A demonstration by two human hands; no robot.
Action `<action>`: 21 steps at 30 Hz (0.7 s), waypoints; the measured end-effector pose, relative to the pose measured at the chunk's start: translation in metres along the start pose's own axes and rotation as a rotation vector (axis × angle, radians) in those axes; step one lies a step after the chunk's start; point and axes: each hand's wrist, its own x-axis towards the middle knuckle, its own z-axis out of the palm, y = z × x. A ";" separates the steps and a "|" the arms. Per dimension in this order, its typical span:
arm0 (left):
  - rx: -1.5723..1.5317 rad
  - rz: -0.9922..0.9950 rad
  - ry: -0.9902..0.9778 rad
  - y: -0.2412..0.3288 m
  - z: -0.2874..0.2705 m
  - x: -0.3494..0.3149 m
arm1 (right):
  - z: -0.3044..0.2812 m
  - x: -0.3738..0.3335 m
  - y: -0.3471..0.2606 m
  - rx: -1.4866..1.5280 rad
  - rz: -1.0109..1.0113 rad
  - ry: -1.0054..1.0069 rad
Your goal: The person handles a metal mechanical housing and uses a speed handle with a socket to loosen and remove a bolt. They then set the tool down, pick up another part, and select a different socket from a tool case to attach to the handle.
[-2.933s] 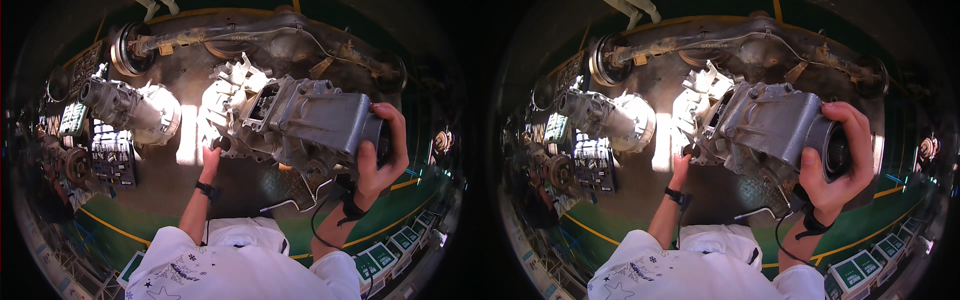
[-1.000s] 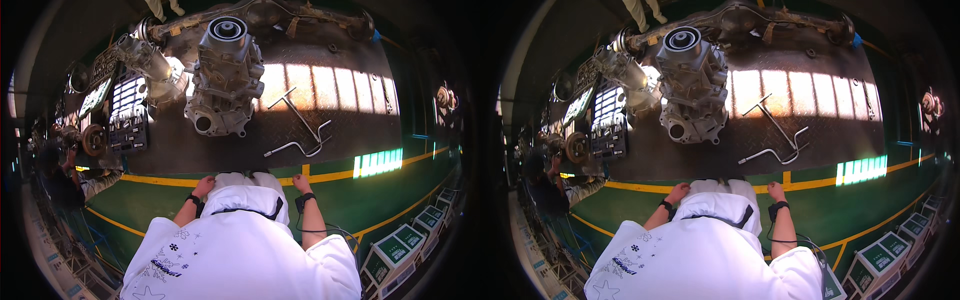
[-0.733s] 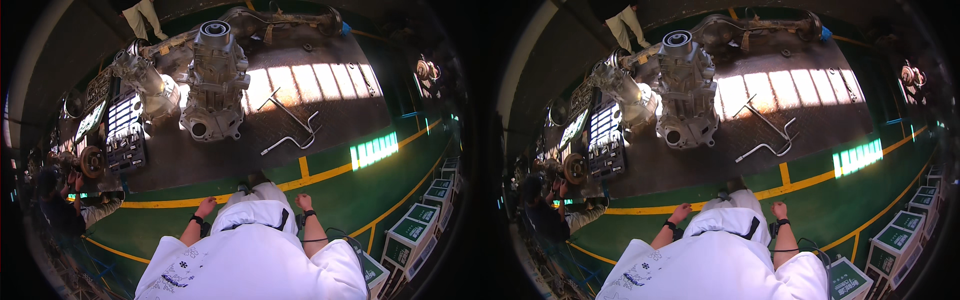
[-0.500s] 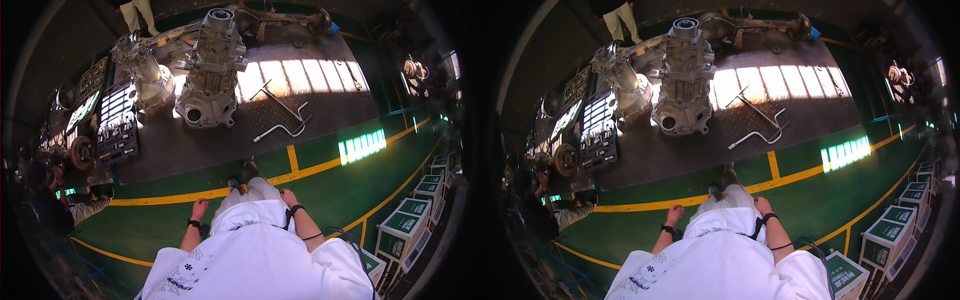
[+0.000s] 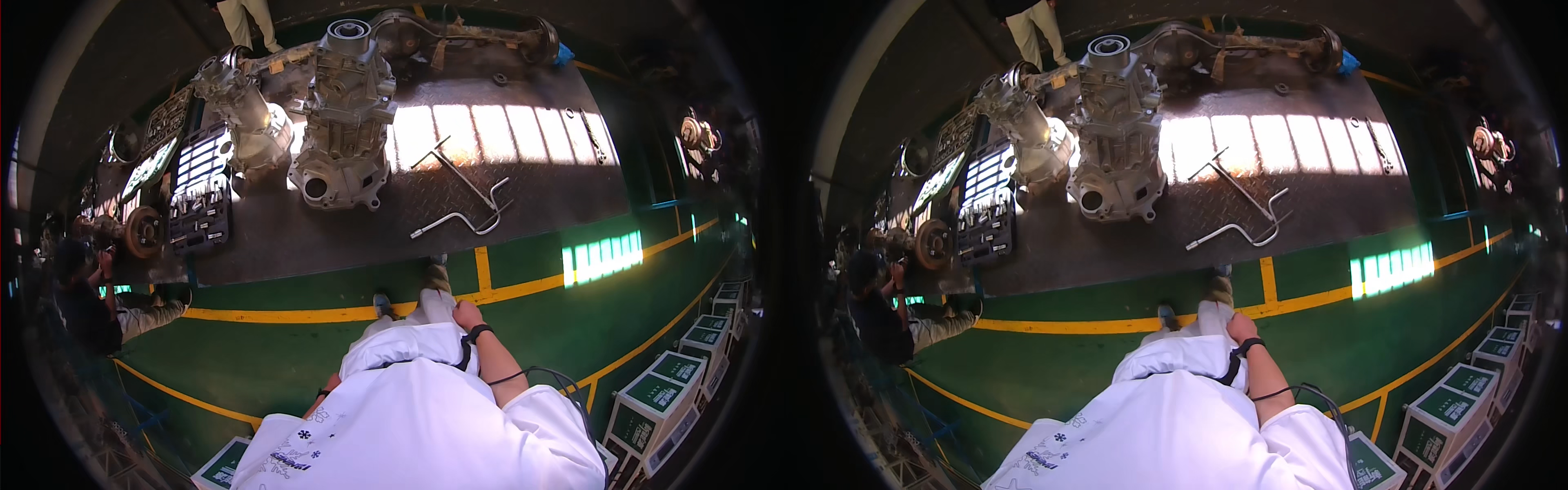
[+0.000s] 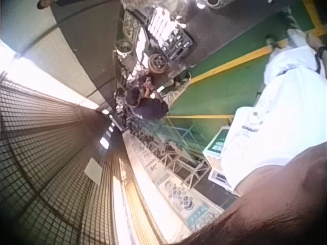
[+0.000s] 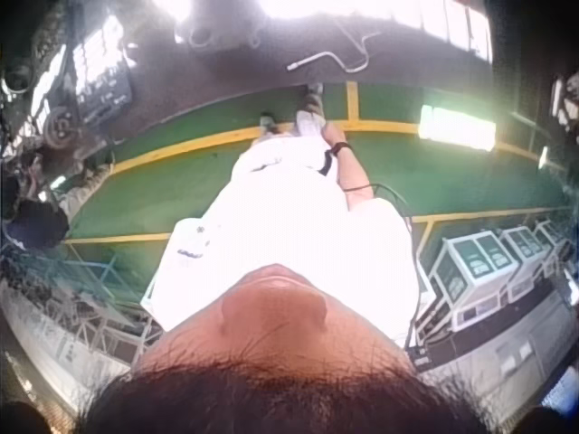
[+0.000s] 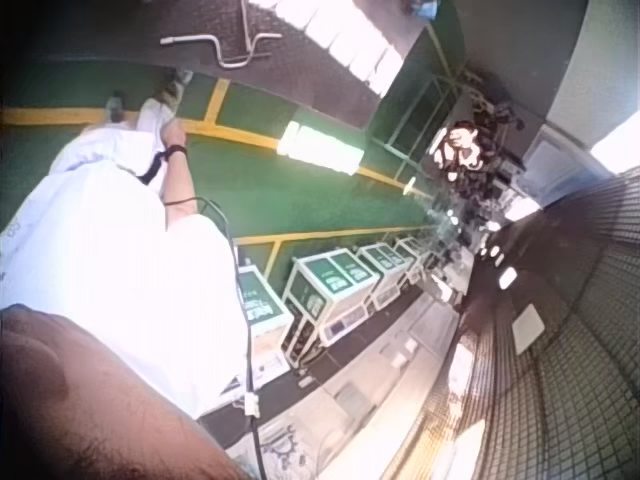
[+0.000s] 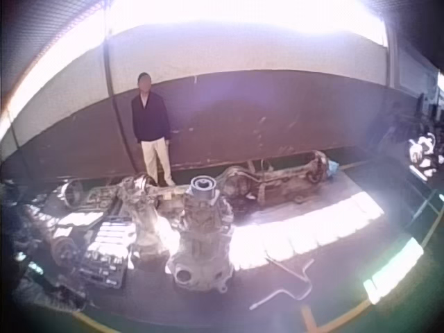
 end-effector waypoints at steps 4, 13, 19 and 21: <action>-0.155 -0.242 -0.203 0.110 -0.029 0.057 | -0.022 0.054 0.049 0.372 -0.060 0.076; -0.175 0.090 0.031 0.404 -0.081 0.152 | -0.115 0.151 0.108 0.685 0.116 -0.041; 0.051 0.332 0.245 0.537 -0.085 0.139 | -0.198 0.174 0.064 0.616 -0.105 0.108; 0.094 0.400 0.323 0.572 -0.094 0.137 | -0.223 0.176 0.037 0.559 -0.137 0.143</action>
